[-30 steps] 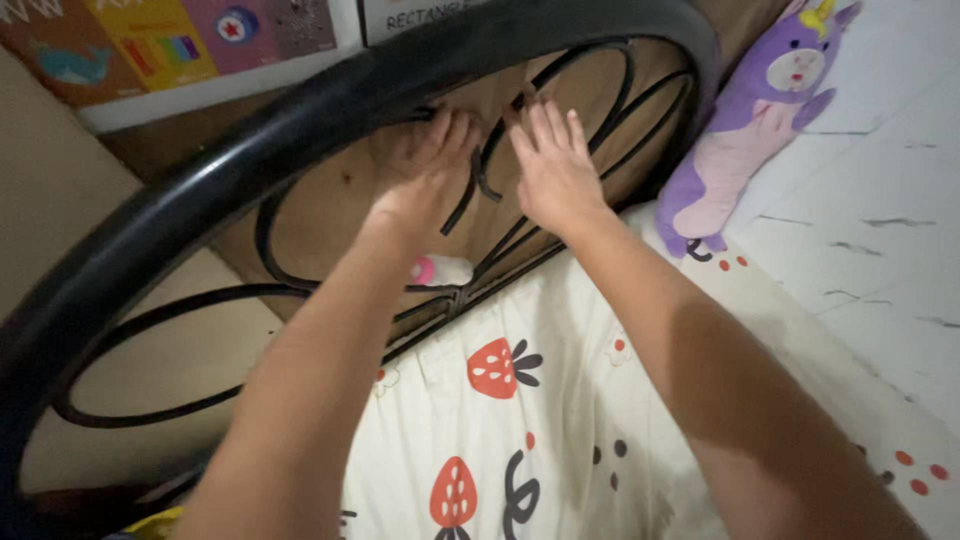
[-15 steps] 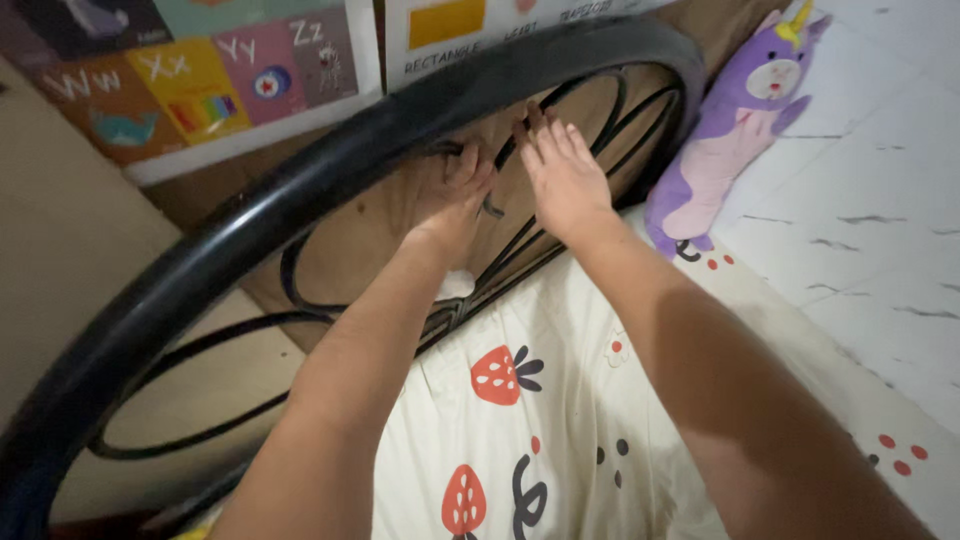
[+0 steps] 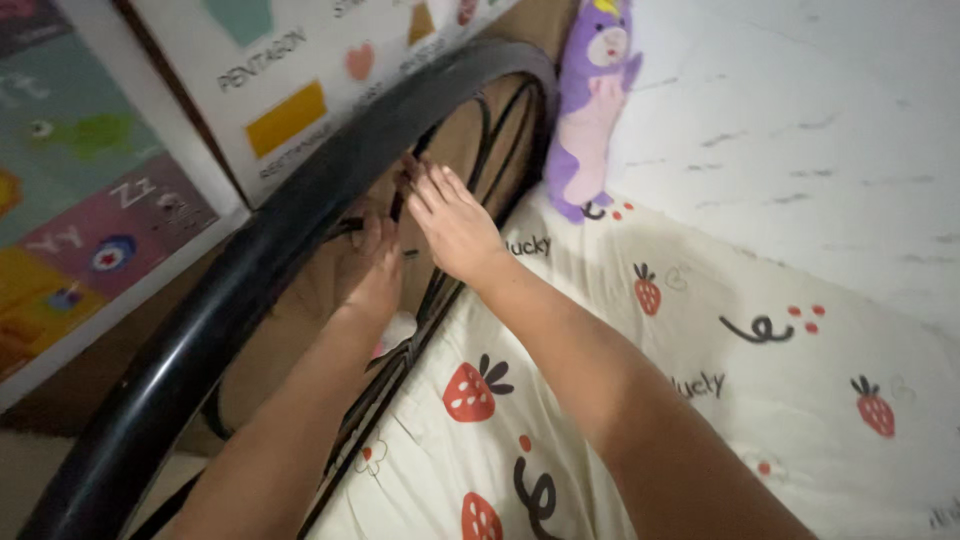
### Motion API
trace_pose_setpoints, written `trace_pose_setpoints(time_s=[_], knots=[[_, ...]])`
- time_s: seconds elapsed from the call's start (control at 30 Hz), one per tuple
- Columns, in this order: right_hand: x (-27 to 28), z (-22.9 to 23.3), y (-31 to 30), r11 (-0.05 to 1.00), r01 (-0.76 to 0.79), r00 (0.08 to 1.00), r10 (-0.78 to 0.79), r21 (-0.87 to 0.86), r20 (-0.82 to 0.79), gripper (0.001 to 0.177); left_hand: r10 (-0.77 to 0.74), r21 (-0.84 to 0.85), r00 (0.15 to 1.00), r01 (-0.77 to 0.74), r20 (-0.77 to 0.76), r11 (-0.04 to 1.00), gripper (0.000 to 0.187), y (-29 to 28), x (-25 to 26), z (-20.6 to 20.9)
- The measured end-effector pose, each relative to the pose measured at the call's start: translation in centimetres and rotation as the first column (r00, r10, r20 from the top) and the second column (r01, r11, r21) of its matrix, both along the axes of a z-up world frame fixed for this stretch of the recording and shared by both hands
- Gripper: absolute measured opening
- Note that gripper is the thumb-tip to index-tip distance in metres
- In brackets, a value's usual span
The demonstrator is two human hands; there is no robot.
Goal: The person clears stuffed toys and baby bottles from a bed, then uses a handheld vacuum to clean the mattress surface. The person moves items to the floor and a nearby table, plugs in the vacuum, and vacuums the bed sheet.
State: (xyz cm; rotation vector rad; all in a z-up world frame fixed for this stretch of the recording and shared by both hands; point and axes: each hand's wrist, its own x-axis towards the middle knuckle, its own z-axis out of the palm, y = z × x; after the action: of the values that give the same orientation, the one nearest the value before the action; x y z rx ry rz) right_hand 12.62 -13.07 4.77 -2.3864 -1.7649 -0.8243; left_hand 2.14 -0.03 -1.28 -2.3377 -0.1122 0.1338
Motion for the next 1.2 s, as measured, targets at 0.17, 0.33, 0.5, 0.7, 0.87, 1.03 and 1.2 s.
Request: trace_pose_setpoints(time_s=[0.17, 0.33, 0.5, 0.7, 0.87, 1.03, 1.2], knots=[[0.8, 0.0, 0.1, 0.999, -0.049, 0.998, 0.048, 0.006, 0.027, 0.073, 0.112, -0.385, 0.956, 0.002, 0.272, 0.923, 0.065, 0.2, 1.5, -2.1], [1.2, -0.3, 0.3, 0.979, 0.065, 0.998, -0.068, -0.195, -0.008, 0.072, 0.157, -0.445, 0.927, 0.011, 0.340, 0.896, 0.056, -1.2, 1.0, -0.5], [1.6, 0.6, -0.7, 0.973, -0.215, 0.953, 0.227, 0.080, -0.201, 0.083, 0.320, -0.712, 0.937, -0.129, 0.140, 0.690, 0.033, -6.5, 1.1, 7.5], [10.8, -3.4, -3.1, 0.926, -0.375, 0.906, 0.357, -0.039, -0.227, 0.069, 0.312, -0.741, 0.949, -0.177, 0.046, 0.648, 0.019, -9.4, 8.6, 8.0], [23.8, -8.0, -10.8, 0.946, -0.060, 0.877, 0.203, 0.320, -0.435, 0.073, 0.158, -0.770, 0.937, 0.151, 0.310, 0.619, 0.043, -14.3, 19.7, 5.0], [36.1, -13.8, -14.9, 0.891, 0.294, 0.844, -0.072, 0.347, -0.531, 0.079, 0.149, -0.770, 0.906, 0.241, 0.397, 0.590, 0.085, -16.2, 27.8, 3.7], [46.3, -17.8, -14.4, 0.816, 0.537, 0.648, -0.239, 0.212, -0.723, 0.090, 0.090, -0.601, 0.865, 0.265, 0.493, 0.754, 0.077, -13.9, 33.1, 3.2]])
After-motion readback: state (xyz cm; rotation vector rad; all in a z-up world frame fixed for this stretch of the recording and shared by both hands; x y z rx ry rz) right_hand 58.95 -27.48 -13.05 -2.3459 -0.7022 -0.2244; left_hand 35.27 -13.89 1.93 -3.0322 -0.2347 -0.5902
